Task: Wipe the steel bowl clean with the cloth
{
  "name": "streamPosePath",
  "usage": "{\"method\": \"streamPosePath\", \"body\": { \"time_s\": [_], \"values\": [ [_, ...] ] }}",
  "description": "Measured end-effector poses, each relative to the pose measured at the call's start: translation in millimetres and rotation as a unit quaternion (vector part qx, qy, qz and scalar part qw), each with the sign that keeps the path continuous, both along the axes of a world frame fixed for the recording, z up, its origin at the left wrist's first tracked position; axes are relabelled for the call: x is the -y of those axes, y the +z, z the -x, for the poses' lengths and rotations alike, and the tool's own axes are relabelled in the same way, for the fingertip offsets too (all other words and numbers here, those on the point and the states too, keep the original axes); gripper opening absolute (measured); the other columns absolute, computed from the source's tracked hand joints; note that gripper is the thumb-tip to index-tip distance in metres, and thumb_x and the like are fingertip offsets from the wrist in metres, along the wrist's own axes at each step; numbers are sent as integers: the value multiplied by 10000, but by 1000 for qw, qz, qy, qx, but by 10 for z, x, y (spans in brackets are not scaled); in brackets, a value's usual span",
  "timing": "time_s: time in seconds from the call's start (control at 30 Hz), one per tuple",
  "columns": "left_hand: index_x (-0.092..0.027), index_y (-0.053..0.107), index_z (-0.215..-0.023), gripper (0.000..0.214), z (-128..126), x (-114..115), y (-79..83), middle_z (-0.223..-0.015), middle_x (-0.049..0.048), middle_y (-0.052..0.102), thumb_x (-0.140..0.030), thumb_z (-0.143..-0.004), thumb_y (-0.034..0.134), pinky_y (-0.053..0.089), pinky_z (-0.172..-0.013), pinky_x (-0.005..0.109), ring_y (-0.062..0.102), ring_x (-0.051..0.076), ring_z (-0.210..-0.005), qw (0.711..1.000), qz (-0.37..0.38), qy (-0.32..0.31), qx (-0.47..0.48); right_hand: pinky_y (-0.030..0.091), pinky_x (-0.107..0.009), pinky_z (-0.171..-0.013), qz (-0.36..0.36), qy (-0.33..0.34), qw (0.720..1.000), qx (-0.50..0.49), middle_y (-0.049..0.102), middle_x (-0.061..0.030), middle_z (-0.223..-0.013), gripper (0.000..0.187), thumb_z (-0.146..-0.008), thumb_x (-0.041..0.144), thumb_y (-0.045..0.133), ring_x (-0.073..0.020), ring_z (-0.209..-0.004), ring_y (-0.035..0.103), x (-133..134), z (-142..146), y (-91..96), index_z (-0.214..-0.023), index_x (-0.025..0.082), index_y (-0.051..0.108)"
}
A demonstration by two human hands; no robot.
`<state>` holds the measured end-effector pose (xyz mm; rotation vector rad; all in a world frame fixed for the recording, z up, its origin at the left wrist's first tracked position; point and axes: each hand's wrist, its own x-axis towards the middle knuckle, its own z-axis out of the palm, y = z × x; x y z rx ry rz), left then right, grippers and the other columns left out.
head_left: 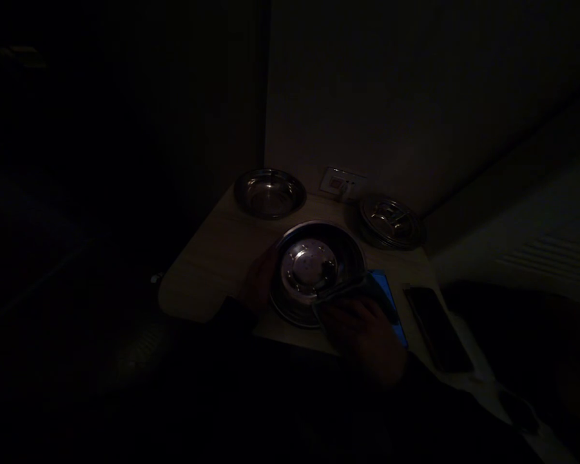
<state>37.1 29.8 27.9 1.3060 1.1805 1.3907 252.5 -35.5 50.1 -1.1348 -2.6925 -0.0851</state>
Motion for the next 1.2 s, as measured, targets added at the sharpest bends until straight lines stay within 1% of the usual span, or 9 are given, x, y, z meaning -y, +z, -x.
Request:
{"method": "streamPosePath", "body": {
  "time_s": [0.17,0.33,0.43,0.6,0.67,0.77,1.0,1.1,1.2],
  "values": [
    [-147,599,-1191,474,-20,10,-10,-1274,64,601,-432,-915,339,364,-1073,357,516,219,-1218,1000,-7,12,26,402,-379,-856,63,-40,997,-30,698,-7,-1096,224,-882,193,553,-201,-1001,568,29,369,-4,-1063,254,670],
    [-150,626,-1149,469,-8,5,-16,-1227,64,632,-448,-905,359,419,-1023,325,558,228,-1166,999,8,18,47,427,-372,-814,89,-83,991,-48,685,-11,-1129,253,-859,190,556,-219,-1009,565,58,675,1,-1091,223,651],
    [-152,636,-1137,449,2,-11,-35,-1214,62,641,-439,-898,386,412,-1030,335,559,230,-1164,999,-5,17,44,421,-370,-828,67,-71,995,-33,697,-18,-1096,242,-864,196,557,-208,-1000,571,67,566,15,-1083,226,655],
    [-148,617,-1170,477,1,-20,-48,-1247,70,619,-469,-887,406,388,-1050,379,542,233,-1186,999,3,6,49,394,-386,-863,10,-31,999,18,702,-17,-1083,244,-865,184,578,-211,-1009,563,22,106,87,-1084,248,665],
    [-154,620,-1163,485,-2,-12,-35,-1239,69,625,-485,-884,400,388,-1049,385,547,233,-1181,999,3,6,52,387,-396,-881,10,-21,999,23,696,-6,-1098,278,-857,168,588,-213,-1017,560,-1,20,103,-1108,264,656],
    [-158,630,-1134,467,-13,9,-1,-1234,67,628,-473,-892,384,391,-1049,364,541,231,-1189,999,-7,17,41,398,-409,-886,41,-26,999,9,689,-9,-1118,283,-856,164,581,-220,-1018,561,-6,118,72,-1112,261,654],
    [-150,615,-1146,444,-7,7,13,-1254,51,615,-391,-927,314,417,-1023,289,547,210,-1180,999,-21,22,17,461,-342,-884,102,-86,986,-101,656,-1,-1186,314,-880,151,510,-203,-1072,543,17,786,-113,-1164,226,623],
    [-145,613,-1153,447,12,-8,-23,-1220,58,637,-405,-917,336,440,-1000,304,574,219,-1141,999,-3,27,25,458,-351,-888,87,-76,989,-94,657,-15,-1186,312,-887,161,504,-210,-1070,550,19,771,-121,-1175,210,615],
    [-149,626,-1135,444,7,-10,-55,-1198,60,650,-427,-904,370,441,-1001,329,583,224,-1128,999,0,30,36,435,-386,-885,53,-41,996,-52,682,-20,-1134,267,-887,168,528,-220,-1028,570,34,511,-79,-1126,212,639]
  ]
}}
